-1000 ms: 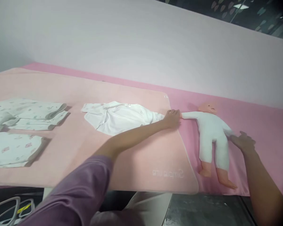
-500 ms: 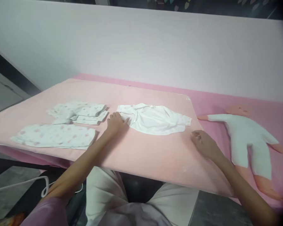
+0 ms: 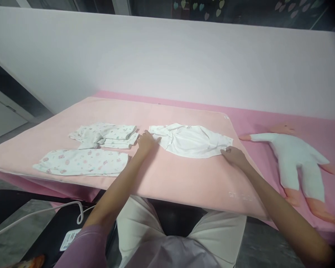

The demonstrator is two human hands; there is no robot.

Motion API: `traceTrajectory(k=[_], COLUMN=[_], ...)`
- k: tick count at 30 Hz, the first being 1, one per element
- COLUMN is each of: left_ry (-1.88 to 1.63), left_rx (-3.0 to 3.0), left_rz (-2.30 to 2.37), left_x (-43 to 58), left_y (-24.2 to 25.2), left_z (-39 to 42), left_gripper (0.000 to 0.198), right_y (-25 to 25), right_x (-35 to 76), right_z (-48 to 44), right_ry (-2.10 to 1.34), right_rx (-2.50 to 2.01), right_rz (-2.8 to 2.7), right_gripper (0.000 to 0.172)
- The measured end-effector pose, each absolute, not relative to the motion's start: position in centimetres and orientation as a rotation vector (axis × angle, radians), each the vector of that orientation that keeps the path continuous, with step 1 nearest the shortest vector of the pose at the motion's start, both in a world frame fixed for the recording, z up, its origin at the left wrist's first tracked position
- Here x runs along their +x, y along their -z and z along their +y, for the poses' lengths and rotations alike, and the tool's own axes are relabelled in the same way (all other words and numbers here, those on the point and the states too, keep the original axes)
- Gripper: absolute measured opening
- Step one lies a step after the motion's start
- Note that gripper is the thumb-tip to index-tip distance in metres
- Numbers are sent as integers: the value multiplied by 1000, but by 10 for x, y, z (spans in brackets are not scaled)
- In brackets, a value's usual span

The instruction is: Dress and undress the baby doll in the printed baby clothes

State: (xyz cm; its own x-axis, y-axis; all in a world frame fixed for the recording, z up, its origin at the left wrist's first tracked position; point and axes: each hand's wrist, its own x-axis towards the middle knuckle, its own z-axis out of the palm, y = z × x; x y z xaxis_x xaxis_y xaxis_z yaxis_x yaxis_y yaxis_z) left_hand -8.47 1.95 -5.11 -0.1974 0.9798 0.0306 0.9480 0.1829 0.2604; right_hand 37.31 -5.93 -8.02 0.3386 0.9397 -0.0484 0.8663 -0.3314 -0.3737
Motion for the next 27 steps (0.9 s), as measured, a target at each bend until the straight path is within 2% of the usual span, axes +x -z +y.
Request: traceTrajectory(k=[4, 8, 10, 13, 15, 17, 19, 22, 27], left_ry=[-396, -726, -957, -831, -659, -639, -696, -771, -685], left_rx=[1884, 1927, 2135, 2596, 2723, 2713, 2662, 2587, 2383], left_rz=[2121, 1992, 1735, 1093, 842, 845, 968, 1280, 1648], left_x=[-85, -49, -21, 6, 2, -20, -53, -96, -107], left_y=[52, 44, 41, 40, 42, 44, 46, 48, 52], left_z=[28, 30, 26, 14, 4, -3, -5, 7, 64], left_gripper=[34, 31, 24, 12, 18, 29, 33, 33, 48], right_y=[75, 53, 38, 19, 14, 19, 33, 60, 84], right_x=[370, 335, 306, 266, 256, 264, 288, 330, 358], right_z=[-63, -53, -46, -46, -54, -65, -73, -67, -7], right_ry=[-454, -454, -373, -318, -351, -384, -387, -289, -122], right_rx=[-2132, -1836, -1665, -1396, -1223, -1163, -1244, -1371, -1569], right_rz=[-1421, -1336, -1399, -1839, -2240, -2423, -2333, -2099, -1957], right_gripper=[24, 19, 15, 10, 13, 25, 36, 40, 51])
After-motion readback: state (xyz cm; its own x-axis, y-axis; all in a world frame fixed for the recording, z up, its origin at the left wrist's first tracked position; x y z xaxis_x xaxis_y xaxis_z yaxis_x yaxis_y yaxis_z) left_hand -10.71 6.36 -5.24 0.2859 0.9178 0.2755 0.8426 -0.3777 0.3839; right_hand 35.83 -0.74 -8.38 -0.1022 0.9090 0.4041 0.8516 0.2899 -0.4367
